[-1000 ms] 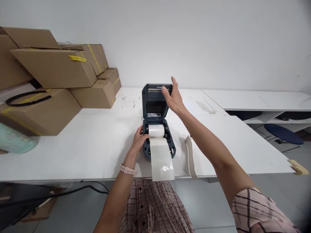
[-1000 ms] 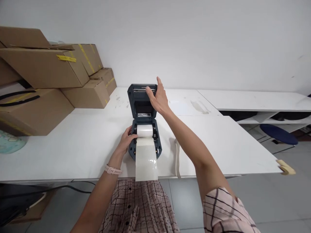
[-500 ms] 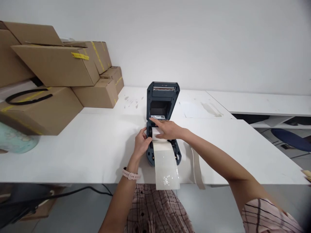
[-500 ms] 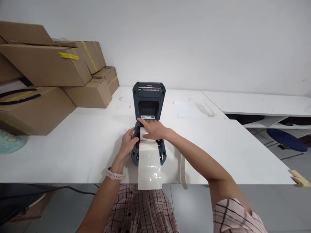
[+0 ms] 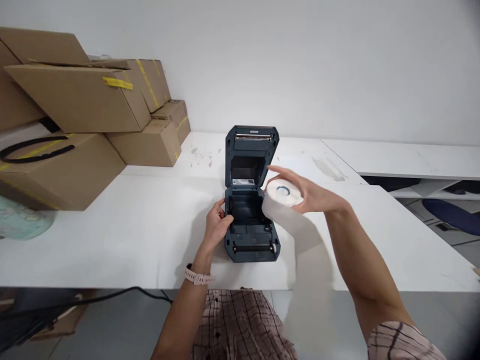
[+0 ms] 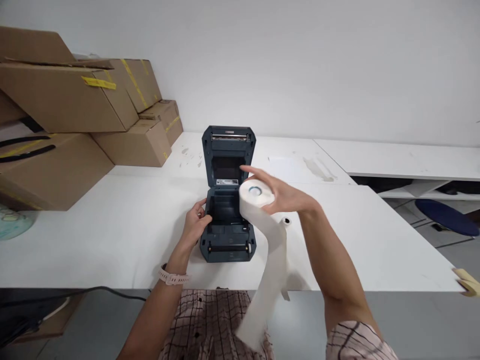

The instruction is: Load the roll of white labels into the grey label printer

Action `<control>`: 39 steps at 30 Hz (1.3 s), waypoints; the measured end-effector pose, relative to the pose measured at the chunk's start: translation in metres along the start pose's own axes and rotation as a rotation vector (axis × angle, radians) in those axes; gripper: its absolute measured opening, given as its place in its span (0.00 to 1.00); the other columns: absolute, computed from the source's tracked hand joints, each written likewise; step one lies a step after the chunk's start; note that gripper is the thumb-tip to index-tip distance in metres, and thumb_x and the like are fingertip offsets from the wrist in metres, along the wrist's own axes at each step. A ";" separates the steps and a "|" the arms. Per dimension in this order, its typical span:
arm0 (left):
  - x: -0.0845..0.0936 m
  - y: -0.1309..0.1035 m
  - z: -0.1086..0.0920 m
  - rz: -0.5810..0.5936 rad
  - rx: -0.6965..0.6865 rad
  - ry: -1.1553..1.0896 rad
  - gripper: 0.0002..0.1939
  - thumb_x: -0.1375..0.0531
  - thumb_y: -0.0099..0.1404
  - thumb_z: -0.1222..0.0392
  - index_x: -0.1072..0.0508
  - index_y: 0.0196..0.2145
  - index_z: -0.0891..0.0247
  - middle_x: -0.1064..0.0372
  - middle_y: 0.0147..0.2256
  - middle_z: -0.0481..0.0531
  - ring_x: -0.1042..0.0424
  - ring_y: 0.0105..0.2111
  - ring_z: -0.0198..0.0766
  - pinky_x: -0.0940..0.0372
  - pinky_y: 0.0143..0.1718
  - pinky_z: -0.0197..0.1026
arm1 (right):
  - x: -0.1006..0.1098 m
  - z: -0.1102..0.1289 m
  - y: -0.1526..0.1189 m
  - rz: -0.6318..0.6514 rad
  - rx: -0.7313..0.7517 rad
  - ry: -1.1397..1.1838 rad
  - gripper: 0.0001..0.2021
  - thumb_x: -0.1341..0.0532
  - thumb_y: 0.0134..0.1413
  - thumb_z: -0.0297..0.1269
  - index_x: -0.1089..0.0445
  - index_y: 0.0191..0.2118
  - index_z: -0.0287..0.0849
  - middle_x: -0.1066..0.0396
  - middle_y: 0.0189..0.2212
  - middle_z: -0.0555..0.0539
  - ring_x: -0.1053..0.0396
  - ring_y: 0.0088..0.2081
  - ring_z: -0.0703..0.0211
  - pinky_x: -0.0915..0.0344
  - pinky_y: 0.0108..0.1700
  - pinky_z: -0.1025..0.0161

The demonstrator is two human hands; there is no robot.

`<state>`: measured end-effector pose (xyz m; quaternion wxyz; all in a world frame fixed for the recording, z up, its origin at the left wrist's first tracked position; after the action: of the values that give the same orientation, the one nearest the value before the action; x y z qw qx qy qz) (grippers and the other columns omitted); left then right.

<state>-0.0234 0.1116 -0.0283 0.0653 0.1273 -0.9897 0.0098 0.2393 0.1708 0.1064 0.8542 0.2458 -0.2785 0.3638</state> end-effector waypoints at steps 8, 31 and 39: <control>-0.001 0.000 0.001 -0.004 0.020 -0.053 0.37 0.39 0.49 0.63 0.27 0.59 0.69 0.46 0.25 0.40 0.43 0.26 0.33 0.44 0.31 0.38 | -0.002 -0.098 -0.031 -0.306 -0.303 0.115 0.52 0.28 0.45 0.44 0.49 0.74 0.42 0.37 0.66 0.31 0.37 0.67 0.37 0.28 0.56 0.48; -0.002 0.003 0.009 -0.009 0.020 -0.072 0.39 0.38 0.49 0.63 0.28 0.61 0.68 0.47 0.26 0.40 0.44 0.26 0.32 0.45 0.30 0.38 | -0.033 -0.050 -0.114 -0.100 -0.262 0.435 0.29 0.35 0.56 0.62 0.25 0.54 0.46 0.20 0.37 0.41 0.21 0.42 0.42 0.27 0.51 0.41; -0.001 -0.002 0.000 -0.009 0.037 -0.086 0.38 0.38 0.48 0.64 0.28 0.60 0.69 0.45 0.25 0.40 0.43 0.25 0.33 0.45 0.30 0.38 | -0.076 0.013 0.013 0.085 -0.093 -0.344 0.23 0.43 0.67 0.42 0.34 0.65 0.45 0.25 0.58 0.38 0.25 0.54 0.35 0.29 0.54 0.39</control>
<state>-0.0217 0.1104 -0.0283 0.0206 0.1333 -0.9906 0.0222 0.1813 0.1338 0.0689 0.7883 0.2526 -0.4472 0.3387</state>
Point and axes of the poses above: each hand's wrist, its own y-axis towards the middle knuckle, its own x-axis out of the back of the hand, z = x × y, the point moved 3 cm from there along y, towards the middle knuckle
